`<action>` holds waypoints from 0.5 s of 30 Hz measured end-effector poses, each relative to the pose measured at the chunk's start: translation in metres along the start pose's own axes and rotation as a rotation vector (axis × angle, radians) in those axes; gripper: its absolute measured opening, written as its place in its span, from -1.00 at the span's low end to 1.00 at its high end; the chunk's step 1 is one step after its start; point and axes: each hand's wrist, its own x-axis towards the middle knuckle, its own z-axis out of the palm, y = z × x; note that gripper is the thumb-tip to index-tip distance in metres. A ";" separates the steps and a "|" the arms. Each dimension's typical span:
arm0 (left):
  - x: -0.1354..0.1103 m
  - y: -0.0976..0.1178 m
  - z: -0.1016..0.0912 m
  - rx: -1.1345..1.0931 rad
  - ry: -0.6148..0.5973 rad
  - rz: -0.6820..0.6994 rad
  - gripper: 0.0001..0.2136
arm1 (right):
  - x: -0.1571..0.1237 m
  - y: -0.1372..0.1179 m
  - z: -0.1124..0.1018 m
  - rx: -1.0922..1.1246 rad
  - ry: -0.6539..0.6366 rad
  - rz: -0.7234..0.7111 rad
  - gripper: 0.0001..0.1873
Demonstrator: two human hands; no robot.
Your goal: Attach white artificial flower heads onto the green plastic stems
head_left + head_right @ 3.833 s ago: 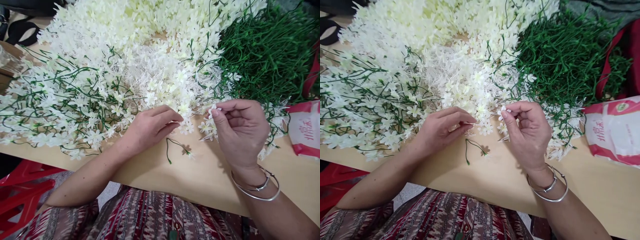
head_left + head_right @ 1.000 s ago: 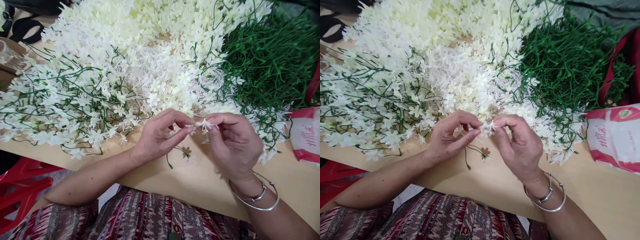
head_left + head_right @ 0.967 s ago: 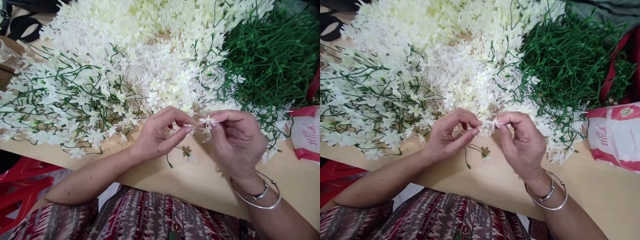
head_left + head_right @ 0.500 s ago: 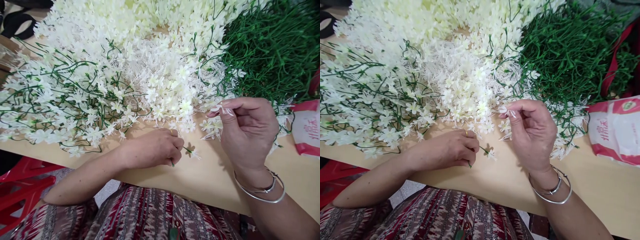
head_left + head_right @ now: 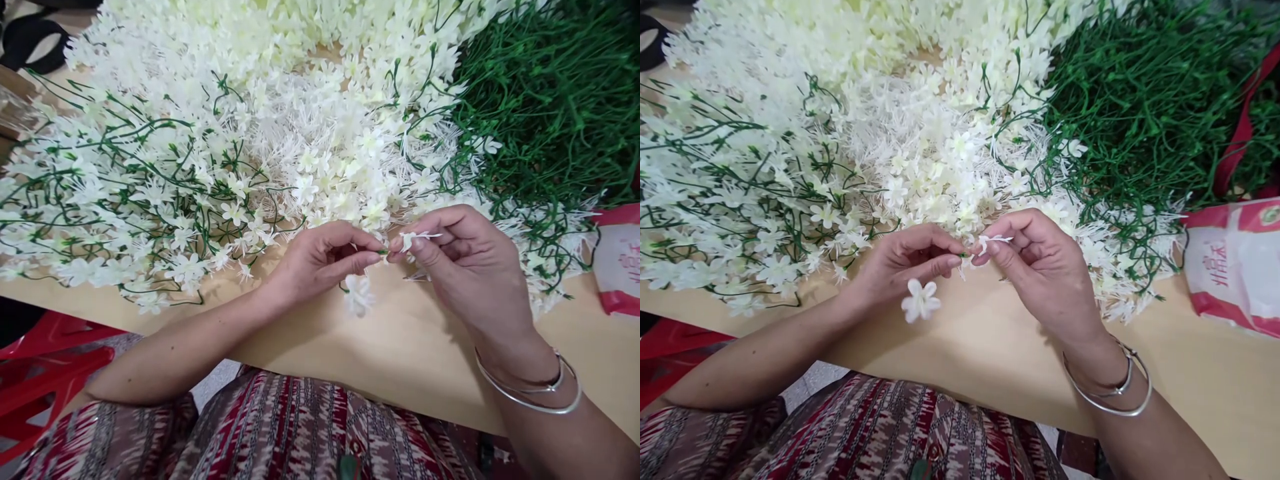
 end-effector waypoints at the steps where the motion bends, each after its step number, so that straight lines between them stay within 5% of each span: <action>1: 0.000 -0.001 0.001 -0.025 0.017 -0.004 -0.80 | 0.001 0.000 -0.002 0.048 -0.031 0.043 -0.90; 8: -0.001 0.002 0.000 0.047 0.133 0.066 -0.81 | 0.007 0.000 -0.005 0.132 -0.118 0.175 -0.79; 15: -0.003 0.005 -0.001 0.095 0.069 0.106 -0.78 | 0.006 0.001 -0.001 0.214 -0.183 0.260 -0.82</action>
